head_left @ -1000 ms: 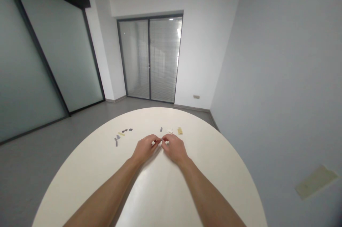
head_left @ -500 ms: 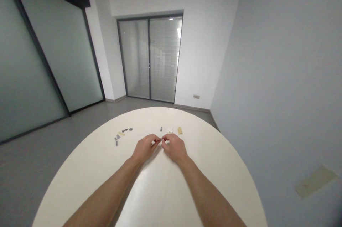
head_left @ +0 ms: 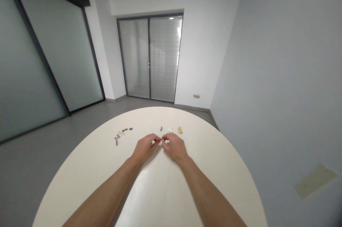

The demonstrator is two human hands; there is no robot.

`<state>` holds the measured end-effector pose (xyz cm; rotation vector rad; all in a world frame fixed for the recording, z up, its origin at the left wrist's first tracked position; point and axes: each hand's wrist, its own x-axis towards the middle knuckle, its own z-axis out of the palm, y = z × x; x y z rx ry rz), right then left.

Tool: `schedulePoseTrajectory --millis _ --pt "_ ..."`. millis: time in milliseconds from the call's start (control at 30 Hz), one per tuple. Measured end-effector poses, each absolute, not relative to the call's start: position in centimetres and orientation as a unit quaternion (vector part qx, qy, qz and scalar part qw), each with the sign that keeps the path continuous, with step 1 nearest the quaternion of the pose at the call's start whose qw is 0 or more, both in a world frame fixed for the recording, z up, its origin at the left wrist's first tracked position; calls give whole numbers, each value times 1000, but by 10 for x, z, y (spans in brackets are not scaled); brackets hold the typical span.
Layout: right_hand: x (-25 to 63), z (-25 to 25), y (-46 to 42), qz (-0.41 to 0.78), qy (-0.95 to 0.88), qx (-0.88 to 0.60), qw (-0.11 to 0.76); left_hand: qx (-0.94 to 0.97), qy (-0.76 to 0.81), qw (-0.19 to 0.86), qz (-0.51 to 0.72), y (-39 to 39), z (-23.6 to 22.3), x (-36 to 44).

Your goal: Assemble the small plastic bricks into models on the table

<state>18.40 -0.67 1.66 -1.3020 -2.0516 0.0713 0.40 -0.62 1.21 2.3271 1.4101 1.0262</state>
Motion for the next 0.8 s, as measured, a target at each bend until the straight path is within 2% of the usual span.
schedulePoseTrajectory --millis 567,800 --pt "184 15 -6 28 -793 -506 338 791 488 127 346 -6 12 5" --pt "185 10 -3 35 -786 -515 342 770 542 83 325 -8 13 4"
